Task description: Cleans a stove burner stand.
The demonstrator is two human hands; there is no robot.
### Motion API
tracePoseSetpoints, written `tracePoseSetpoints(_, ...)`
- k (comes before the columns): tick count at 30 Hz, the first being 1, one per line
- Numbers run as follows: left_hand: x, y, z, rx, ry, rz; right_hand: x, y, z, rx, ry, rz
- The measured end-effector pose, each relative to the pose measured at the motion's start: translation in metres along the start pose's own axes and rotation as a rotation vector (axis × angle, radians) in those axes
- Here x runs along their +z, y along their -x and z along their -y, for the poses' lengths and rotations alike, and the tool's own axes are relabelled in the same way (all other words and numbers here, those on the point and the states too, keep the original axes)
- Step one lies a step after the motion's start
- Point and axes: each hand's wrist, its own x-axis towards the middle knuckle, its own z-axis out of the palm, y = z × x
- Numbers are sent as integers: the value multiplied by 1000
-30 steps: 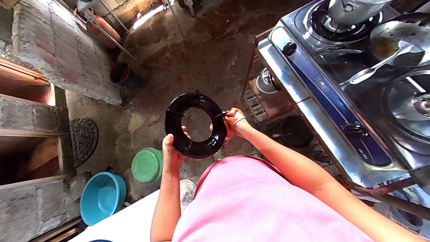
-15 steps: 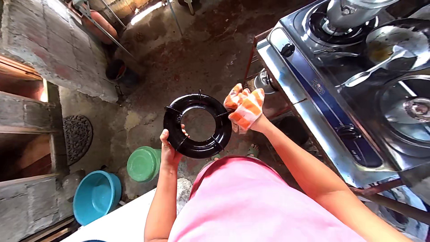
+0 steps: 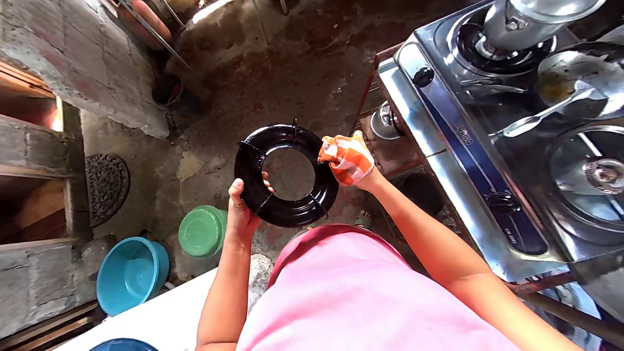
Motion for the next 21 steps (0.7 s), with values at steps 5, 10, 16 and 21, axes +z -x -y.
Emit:
tracePoseSetpoints(5,1,3,0,-3,-22,-32,25,28,-24,294,-469,-165)
tracePoseSetpoints(10,6,4,-4,-1,-12,-52,29,16,3,160,-230,-224)
tracePoseSetpoints(16,6,5,2,-11,15,-152,40,17,14,365,-304,-263)
tracePoseSetpoints(21,-8,2,5,13,32,-313,29,11,-6,647,-521,-238)
